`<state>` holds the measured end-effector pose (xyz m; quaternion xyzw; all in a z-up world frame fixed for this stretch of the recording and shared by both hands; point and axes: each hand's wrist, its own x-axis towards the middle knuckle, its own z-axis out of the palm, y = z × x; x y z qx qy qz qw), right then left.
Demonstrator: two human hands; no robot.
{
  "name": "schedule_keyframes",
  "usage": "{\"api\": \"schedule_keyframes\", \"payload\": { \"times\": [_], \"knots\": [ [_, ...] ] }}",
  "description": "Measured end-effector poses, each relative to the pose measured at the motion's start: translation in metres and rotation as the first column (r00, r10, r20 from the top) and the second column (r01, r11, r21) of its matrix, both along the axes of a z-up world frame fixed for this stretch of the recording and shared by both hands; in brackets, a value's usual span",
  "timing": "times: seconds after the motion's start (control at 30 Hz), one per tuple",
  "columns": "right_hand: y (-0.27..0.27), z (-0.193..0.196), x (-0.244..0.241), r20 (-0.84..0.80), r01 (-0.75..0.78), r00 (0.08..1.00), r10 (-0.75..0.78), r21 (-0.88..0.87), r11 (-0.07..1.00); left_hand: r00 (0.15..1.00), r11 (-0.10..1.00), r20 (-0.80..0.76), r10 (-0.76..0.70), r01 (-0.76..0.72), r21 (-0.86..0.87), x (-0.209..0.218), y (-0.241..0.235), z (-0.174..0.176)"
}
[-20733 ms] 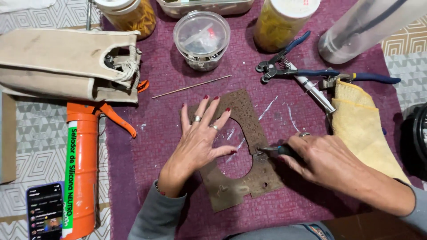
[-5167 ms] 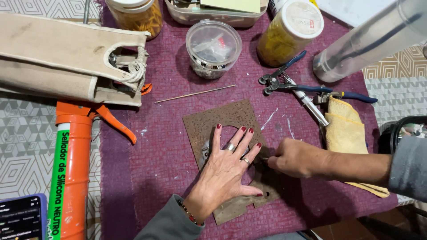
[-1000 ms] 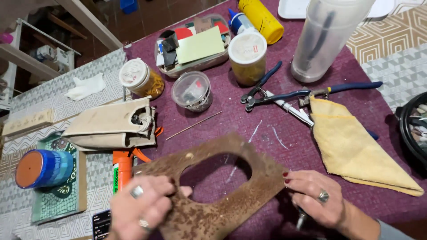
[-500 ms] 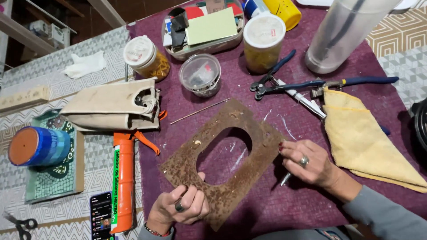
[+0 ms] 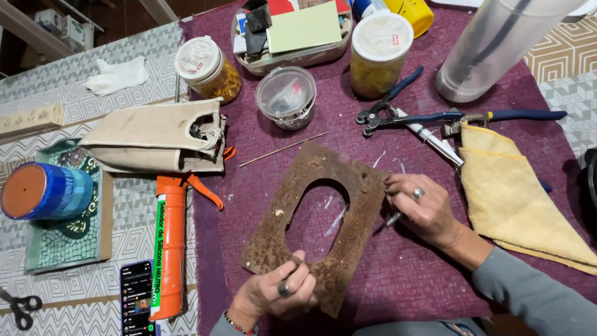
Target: The person is using various hand tools to repair or attach hardware to a brown rectangular piece of leather or metal.
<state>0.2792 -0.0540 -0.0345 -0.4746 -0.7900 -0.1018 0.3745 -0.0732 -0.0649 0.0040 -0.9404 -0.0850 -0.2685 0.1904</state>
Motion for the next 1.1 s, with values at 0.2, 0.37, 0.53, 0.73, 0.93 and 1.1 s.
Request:
{"api": "schedule_keyframes", "payload": {
  "times": [0.2,0.37,0.53,0.73,0.93,1.1],
  "knots": [
    [0.015,-0.006,-0.003,-0.003,0.108,0.994,-0.109,-0.103,0.989,0.996,0.924,0.094,-0.006,0.041,-0.38,0.03,-0.01,0.023],
    [0.022,0.019,-0.003,-0.033,0.097,0.994,-0.108,-0.236,0.967,0.999,0.963,0.003,-0.045,0.044,-0.266,0.039,-0.016,0.0],
    [0.026,0.031,0.002,0.06,0.114,0.993,-0.102,-0.276,0.954,0.994,0.917,-0.109,-0.031,-0.015,-0.398,0.063,-0.021,0.033],
    [-0.006,0.036,0.014,0.178,0.421,0.898,-0.402,-0.611,0.67,0.995,0.837,-0.054,-0.085,0.042,-0.546,0.067,-0.022,0.033],
    [-0.019,0.045,0.021,0.15,0.35,0.935,-0.321,-0.537,0.768,0.996,0.791,-0.069,-0.059,0.005,-0.611,0.071,-0.023,0.017],
    [-0.018,0.055,0.03,0.164,0.295,0.955,-0.245,-0.505,0.811,0.999,0.615,0.051,-0.008,0.045,-0.787,0.067,-0.033,-0.028]
  ]
}}
